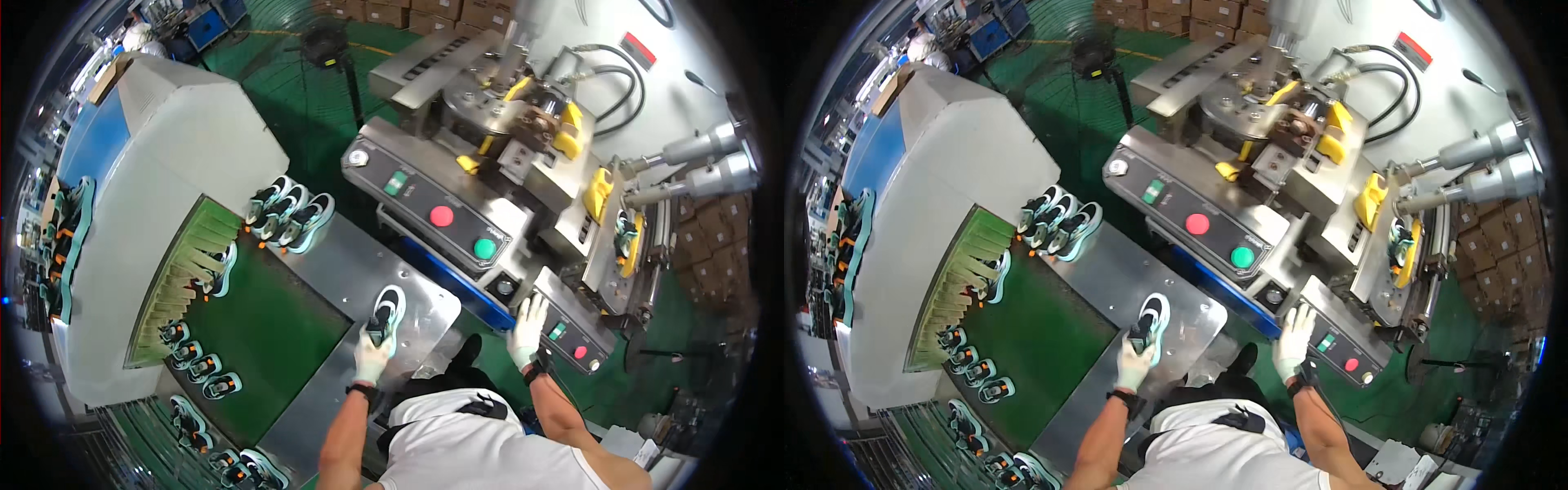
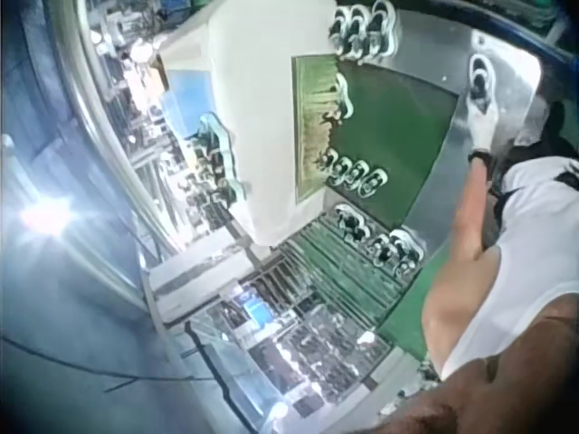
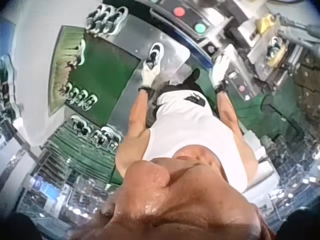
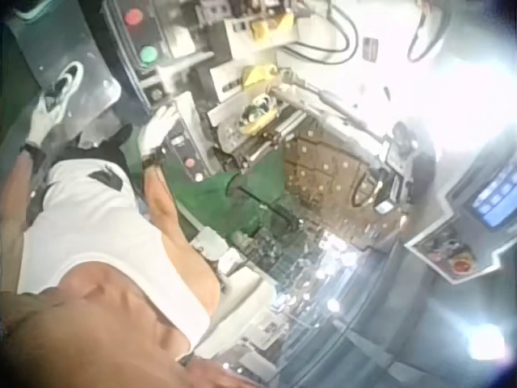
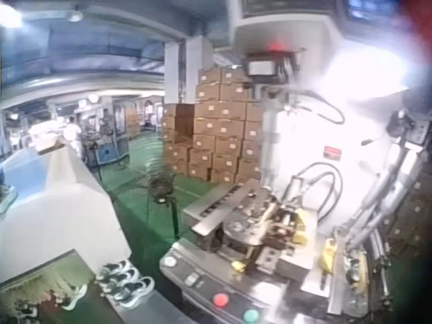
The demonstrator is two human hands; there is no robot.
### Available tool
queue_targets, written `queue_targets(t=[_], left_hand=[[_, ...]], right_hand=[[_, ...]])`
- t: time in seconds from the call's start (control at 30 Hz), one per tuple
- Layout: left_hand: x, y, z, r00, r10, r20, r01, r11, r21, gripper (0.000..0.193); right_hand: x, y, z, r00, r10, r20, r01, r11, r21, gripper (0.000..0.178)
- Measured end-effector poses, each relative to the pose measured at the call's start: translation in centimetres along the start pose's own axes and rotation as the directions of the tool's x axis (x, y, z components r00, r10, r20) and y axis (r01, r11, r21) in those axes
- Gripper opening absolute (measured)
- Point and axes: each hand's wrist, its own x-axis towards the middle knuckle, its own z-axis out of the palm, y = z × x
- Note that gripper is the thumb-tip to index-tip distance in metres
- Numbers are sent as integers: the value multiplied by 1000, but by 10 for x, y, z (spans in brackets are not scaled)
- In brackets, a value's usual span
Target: Loading shoes into a pressing machine and placing them onto a conveyor belt in a factory setting.
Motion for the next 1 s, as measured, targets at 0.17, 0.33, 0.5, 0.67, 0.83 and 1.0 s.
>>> queue_targets(t=[0.17,0.33,0.5,0.67,0.83,1.0], left_hand=[[171,34,-114,973,230,12,-227,950,213,68],[287,-1,-209,947,300,113,-315,801,510,81],[319,34,-290,914,291,284,-394,802,449,61],[373,-65,-476,836,507,-209,-63,468,882,54],[370,-135,-482,947,221,-231,187,203,961,48],[288,-121,-409,951,276,136,-200,216,956,34]], right_hand=[[3,-16,0,990,136,-24,-137,989,-50,112],[-21,-44,19,997,61,-48,-60,998,27,97],[-81,-44,35,969,230,89,-224,972,-66,88],[-93,-58,57,954,214,209,-214,977,-23,81],[-85,-85,84,907,204,369,-270,953,135,72],[-95,-100,82,861,231,453,-345,920,187,68]])
